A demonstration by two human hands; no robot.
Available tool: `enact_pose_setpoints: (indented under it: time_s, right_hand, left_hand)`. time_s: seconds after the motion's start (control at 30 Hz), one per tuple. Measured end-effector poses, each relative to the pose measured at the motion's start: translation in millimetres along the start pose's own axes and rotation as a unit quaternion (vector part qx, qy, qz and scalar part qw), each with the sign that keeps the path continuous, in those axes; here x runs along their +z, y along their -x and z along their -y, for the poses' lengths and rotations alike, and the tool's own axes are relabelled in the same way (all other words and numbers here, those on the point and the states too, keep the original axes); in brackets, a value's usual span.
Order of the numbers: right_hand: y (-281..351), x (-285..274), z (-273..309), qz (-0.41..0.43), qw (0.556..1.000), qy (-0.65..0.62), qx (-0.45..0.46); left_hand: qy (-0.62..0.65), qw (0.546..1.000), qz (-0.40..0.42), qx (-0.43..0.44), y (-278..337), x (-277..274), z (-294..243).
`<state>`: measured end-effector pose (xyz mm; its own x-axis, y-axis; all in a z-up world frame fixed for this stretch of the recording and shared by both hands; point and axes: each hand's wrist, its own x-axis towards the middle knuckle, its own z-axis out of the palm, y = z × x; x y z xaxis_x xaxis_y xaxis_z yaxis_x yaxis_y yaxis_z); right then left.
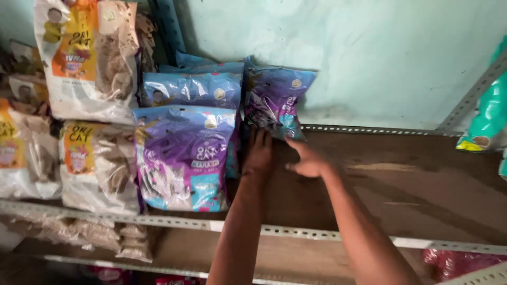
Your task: Arranging small bags of cat food on a shelf from a pile on the floor.
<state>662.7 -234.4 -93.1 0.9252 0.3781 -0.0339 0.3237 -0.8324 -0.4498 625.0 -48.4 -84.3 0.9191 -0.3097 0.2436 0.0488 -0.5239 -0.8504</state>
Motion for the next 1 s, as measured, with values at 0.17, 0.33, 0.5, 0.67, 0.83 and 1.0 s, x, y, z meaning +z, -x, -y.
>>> enact_pose_setpoints:
  time_s: [0.17, 0.33, 0.5, 0.67, 0.83, 1.0]
  right_hand:
    - [48.6, 15.2, 1.5, -0.019, 1.000, -0.023, 0.008]
    - [95.9, 29.2, 19.6, -0.028, 0.996, 0.078, 0.026]
    - [209.7, 11.9, 85.9, -0.223, 0.972, -0.068, -0.025]
    - [296.1, 74.1, 89.8, -0.362, 0.927, 0.078, -0.061]
    - [391.5, 218.6, 47.2, -0.300, 0.953, 0.053, -0.013]
    - [491.3, 351.3, 35.9, -0.140, 0.981, -0.086, 0.101]
  left_hand:
    - [0.591, 0.803, -0.020, -0.073, -2.9, -25.7, -38.9]
    - [0.609, 0.788, 0.086, -0.030, 84.8, -117.3, 30.3]
    - [0.643, 0.719, -0.240, -0.104, 181.5, -123.4, -0.4]
    - [0.719, 0.652, -0.226, -0.081, 284.4, -90.0, -51.8]
    - [0.792, 0.598, -0.104, -0.074, 417.9, -59.3, -129.6]
    - [0.828, 0.554, 0.048, -0.073, 564.1, -21.3, -214.8]
